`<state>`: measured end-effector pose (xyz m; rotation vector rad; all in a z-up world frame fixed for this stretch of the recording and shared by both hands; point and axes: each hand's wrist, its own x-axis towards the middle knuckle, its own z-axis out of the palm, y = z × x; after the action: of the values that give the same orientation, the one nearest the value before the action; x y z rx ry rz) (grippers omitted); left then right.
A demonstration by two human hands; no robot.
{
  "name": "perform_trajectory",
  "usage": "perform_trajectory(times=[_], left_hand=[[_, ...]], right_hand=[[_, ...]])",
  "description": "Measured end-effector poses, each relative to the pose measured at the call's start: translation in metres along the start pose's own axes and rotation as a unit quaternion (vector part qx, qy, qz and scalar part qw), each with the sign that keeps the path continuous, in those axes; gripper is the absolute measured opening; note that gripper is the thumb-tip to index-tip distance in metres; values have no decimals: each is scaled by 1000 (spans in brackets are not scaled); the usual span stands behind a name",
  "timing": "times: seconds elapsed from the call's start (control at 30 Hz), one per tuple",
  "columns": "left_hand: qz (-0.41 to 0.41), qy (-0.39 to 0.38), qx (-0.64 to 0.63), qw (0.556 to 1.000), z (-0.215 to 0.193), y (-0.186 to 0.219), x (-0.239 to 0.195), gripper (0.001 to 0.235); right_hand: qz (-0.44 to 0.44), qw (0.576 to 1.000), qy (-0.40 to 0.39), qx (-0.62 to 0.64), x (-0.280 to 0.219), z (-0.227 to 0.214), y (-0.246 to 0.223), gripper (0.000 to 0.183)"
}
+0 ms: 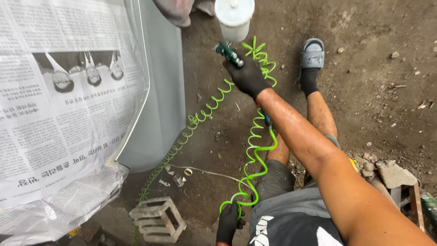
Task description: The person uses a spray gun to apply paint to the front bumper and side panels of a silver car. The car is partially covered with newspaper and masking tape to protect adjacent areas. The person moves around the vehicle to cover different sections.
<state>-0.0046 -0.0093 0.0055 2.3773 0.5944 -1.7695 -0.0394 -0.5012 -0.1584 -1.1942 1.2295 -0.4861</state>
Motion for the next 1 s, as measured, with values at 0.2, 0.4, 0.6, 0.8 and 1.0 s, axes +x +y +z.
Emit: perform_trajectory(times=[0.2, 0.4, 0.6, 0.8, 1.0], left_hand=[[-11, 12, -16, 1000, -16, 1, 10, 38], [-11, 33, -35, 999, -19, 17, 3, 39], [-92, 56, -80, 991, -14, 15, 7, 38], [19, 13, -47, 999, -3, 15, 0, 40], [12, -18, -17, 1000, 27, 52, -18, 37]], right_hand=[[217, 962, -98, 134, -8, 2, -20, 30], [209, 968, 18, 141, 29, 26, 23, 34], [224, 938, 32, 262, 53, 43, 69, 28], [130, 981, -144, 22, -37, 33, 69, 38], [29, 929, -357, -94, -113, -36, -73, 32]])
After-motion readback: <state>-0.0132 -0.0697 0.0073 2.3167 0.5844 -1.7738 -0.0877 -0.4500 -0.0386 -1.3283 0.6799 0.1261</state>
